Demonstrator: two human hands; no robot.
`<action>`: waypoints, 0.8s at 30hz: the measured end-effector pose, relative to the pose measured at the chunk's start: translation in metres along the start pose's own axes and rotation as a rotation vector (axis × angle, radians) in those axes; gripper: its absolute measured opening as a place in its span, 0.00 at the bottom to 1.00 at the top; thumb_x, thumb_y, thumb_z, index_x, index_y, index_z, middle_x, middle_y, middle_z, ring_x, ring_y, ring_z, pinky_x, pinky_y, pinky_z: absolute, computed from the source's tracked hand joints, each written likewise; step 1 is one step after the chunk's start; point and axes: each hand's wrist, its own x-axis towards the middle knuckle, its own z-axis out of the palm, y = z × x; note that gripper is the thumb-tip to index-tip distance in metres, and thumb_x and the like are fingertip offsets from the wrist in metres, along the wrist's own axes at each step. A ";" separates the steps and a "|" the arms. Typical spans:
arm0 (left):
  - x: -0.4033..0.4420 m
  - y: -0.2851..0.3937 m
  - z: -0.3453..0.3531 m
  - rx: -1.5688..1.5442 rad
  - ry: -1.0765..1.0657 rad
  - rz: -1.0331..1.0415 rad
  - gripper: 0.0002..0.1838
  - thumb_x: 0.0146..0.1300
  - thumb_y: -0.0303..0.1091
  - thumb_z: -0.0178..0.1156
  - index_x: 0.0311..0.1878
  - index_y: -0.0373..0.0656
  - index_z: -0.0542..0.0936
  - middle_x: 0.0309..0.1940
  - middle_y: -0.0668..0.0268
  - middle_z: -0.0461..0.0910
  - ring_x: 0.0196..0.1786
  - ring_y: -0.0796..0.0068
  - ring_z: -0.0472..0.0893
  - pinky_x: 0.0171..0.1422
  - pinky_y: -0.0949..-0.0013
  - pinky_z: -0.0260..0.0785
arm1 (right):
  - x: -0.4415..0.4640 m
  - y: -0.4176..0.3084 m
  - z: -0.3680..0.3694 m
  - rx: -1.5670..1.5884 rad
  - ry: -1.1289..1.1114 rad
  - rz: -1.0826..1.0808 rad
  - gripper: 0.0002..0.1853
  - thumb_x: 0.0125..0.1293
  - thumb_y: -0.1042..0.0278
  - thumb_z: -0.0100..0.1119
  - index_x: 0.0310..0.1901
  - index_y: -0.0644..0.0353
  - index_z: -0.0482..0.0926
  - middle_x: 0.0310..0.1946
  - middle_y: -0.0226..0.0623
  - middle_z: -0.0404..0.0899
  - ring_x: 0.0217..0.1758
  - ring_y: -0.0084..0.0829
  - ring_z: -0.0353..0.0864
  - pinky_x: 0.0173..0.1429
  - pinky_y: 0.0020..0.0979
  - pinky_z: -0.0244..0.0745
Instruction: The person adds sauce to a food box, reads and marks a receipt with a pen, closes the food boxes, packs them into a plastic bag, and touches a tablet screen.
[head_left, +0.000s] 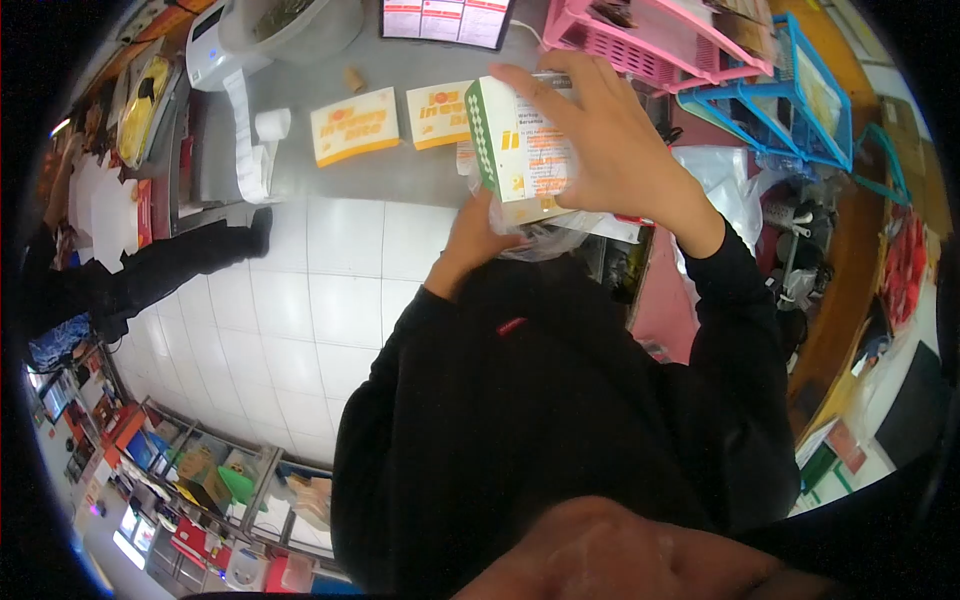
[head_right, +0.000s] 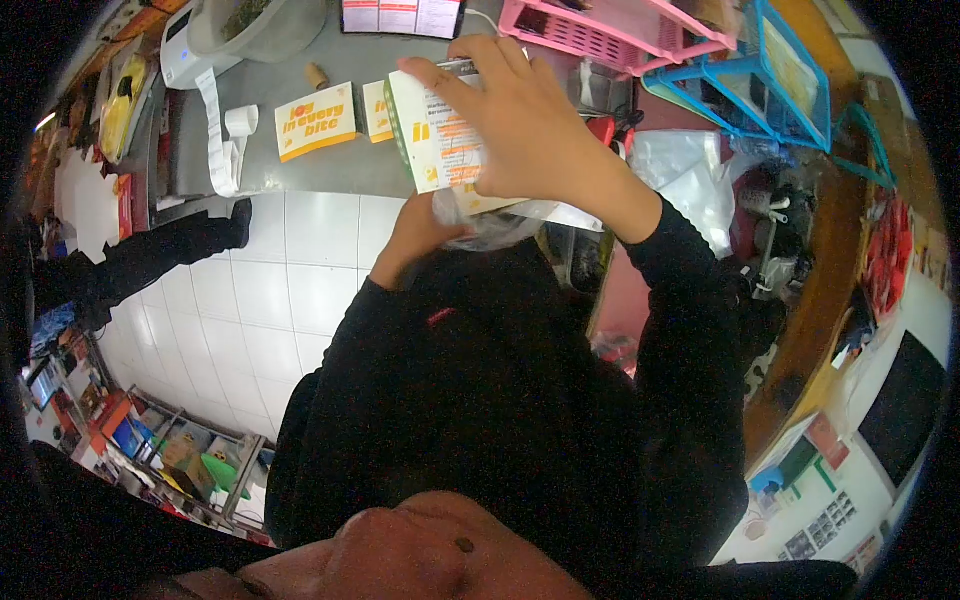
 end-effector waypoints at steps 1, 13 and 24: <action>0.002 0.000 0.001 -0.007 0.015 0.027 0.63 0.33 0.33 0.80 0.74 0.39 0.50 0.64 0.45 0.67 0.66 0.47 0.68 0.66 0.57 0.63 | -0.004 -0.002 -0.007 0.012 0.014 -0.001 0.54 0.29 0.69 0.76 0.68 0.42 0.64 0.57 0.47 0.66 0.61 0.49 0.66 0.62 0.43 0.63; 0.008 -0.023 0.014 -0.066 0.020 -0.010 0.67 0.32 0.28 0.79 0.75 0.40 0.45 0.68 0.47 0.63 0.70 0.48 0.63 0.70 0.60 0.59 | -0.029 -0.005 -0.030 0.049 0.068 -0.034 0.53 0.31 0.64 0.76 0.68 0.45 0.65 0.56 0.46 0.66 0.60 0.47 0.67 0.60 0.42 0.64; 0.002 -0.029 0.023 0.037 0.034 0.026 0.66 0.31 0.27 0.79 0.75 0.40 0.47 0.69 0.47 0.61 0.71 0.47 0.61 0.71 0.60 0.58 | -0.039 -0.005 -0.033 0.031 0.055 -0.075 0.52 0.35 0.58 0.77 0.69 0.46 0.63 0.55 0.45 0.66 0.60 0.45 0.66 0.55 0.42 0.67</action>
